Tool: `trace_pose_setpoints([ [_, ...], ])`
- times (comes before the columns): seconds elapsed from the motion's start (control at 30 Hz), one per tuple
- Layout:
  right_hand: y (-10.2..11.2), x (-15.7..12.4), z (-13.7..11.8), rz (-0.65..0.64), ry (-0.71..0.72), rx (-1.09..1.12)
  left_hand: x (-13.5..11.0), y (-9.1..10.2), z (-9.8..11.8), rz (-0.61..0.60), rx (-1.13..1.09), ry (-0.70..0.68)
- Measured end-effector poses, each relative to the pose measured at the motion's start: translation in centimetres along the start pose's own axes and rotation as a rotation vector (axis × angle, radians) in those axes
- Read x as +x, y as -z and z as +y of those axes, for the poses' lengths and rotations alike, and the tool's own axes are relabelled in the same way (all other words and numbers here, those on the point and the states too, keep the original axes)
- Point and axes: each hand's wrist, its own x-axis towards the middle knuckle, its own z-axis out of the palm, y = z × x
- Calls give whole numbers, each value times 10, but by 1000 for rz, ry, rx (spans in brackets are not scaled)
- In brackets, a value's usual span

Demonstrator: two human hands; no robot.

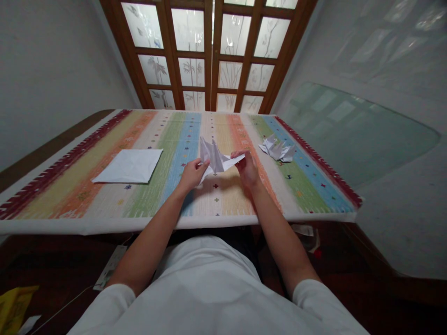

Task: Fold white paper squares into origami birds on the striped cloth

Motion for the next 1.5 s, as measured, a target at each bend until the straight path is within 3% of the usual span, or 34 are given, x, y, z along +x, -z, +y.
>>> trace_pose_setpoints([
  [0.23, 8, 5, 3, 53, -79, -69, -8, 20, 27, -139, 224, -18],
  [0.53, 13, 2, 7, -116, -136, -199, -11, 44, 38, 52, 453, 32],
  [0.77, 16, 1, 9, -177, -256, -137, -2, 53, 23, 101, 446, 90],
  [0.87, 21, 3, 16, -135, -281, -197, -1, 52, 9, 85, 444, 114],
  [1.0, 26, 4, 24, -83, -253, -415, -11, 42, -4, 93, 554, 104],
  [1.1, 22, 1, 25, -131, -130, -749, -24, 31, -6, 70, 752, -44],
  [1.2, 14, -5, 21, -200, 40, -1092, -32, 25, -5, -19, 884, -270],
  [1.3, 10, -7, 13, -338, 139, -1215, -30, 25, -6, -241, 885, -422],
  [1.4, 10, -1, 7, -632, 44, -1100, -28, 26, -11, -368, 849, -426],
  [1.5, 9, 3, 3, -710, -56, -1050, -33, 25, -18, -430, 853, -352],
])
